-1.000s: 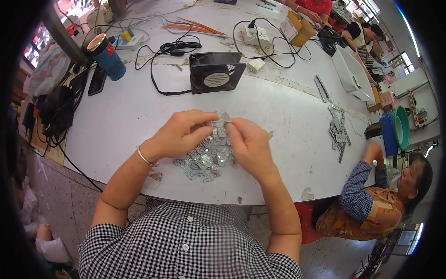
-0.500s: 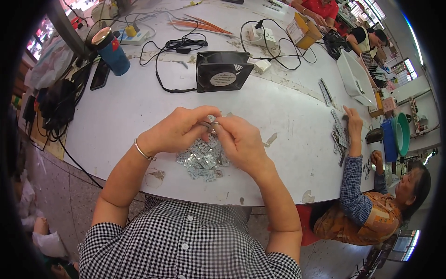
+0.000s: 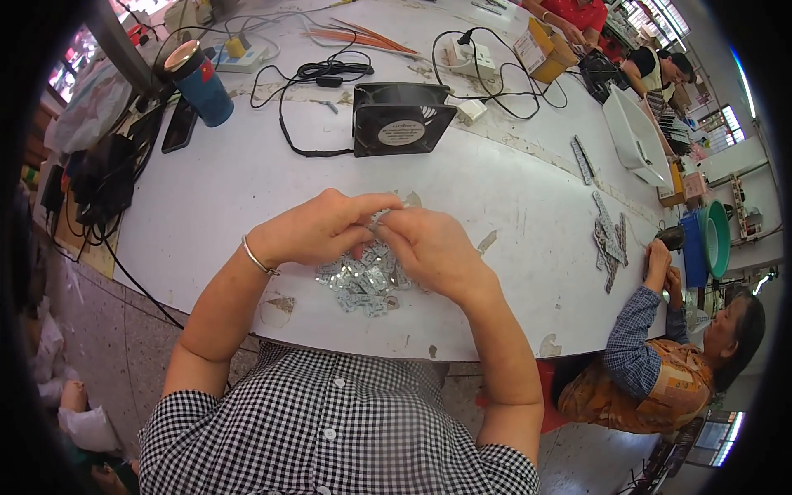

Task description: Testing and inspecting small electronic LED components at a workshop table.

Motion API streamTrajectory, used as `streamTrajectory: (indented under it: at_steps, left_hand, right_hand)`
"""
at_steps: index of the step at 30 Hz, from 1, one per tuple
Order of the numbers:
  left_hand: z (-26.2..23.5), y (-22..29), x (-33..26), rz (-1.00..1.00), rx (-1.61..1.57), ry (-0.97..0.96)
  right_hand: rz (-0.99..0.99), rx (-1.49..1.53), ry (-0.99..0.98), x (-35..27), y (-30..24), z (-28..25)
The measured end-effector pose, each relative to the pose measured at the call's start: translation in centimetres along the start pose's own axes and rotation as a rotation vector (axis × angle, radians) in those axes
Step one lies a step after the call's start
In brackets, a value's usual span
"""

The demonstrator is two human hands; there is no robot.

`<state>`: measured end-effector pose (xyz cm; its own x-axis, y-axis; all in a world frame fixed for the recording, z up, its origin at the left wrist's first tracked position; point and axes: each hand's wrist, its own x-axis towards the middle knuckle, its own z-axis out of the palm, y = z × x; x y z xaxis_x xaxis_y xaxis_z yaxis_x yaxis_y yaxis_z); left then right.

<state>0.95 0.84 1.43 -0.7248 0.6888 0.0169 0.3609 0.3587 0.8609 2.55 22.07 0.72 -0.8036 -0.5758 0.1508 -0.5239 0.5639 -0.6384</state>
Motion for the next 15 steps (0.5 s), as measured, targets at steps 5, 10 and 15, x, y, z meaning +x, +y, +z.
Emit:
streamTrajectory:
  at_steps: [5, 10, 15]
  left_hand:
    - [0.5, -0.6, 0.2, 0.026, -0.114, 0.112]
    - [1.5, -0.9, 0.3, 0.007, -0.189, 0.139]
    - [2.3, -0.6, 0.8, -0.053, -0.349, 0.139]
  right_hand:
    - [0.216, 0.307, 0.155, -0.5, -0.2, 1.3]
    - [0.236, 0.328, 0.188, -0.8, 0.0, 1.2]
    - [0.232, 0.33, 0.254, -1.1, 0.5, 1.3]
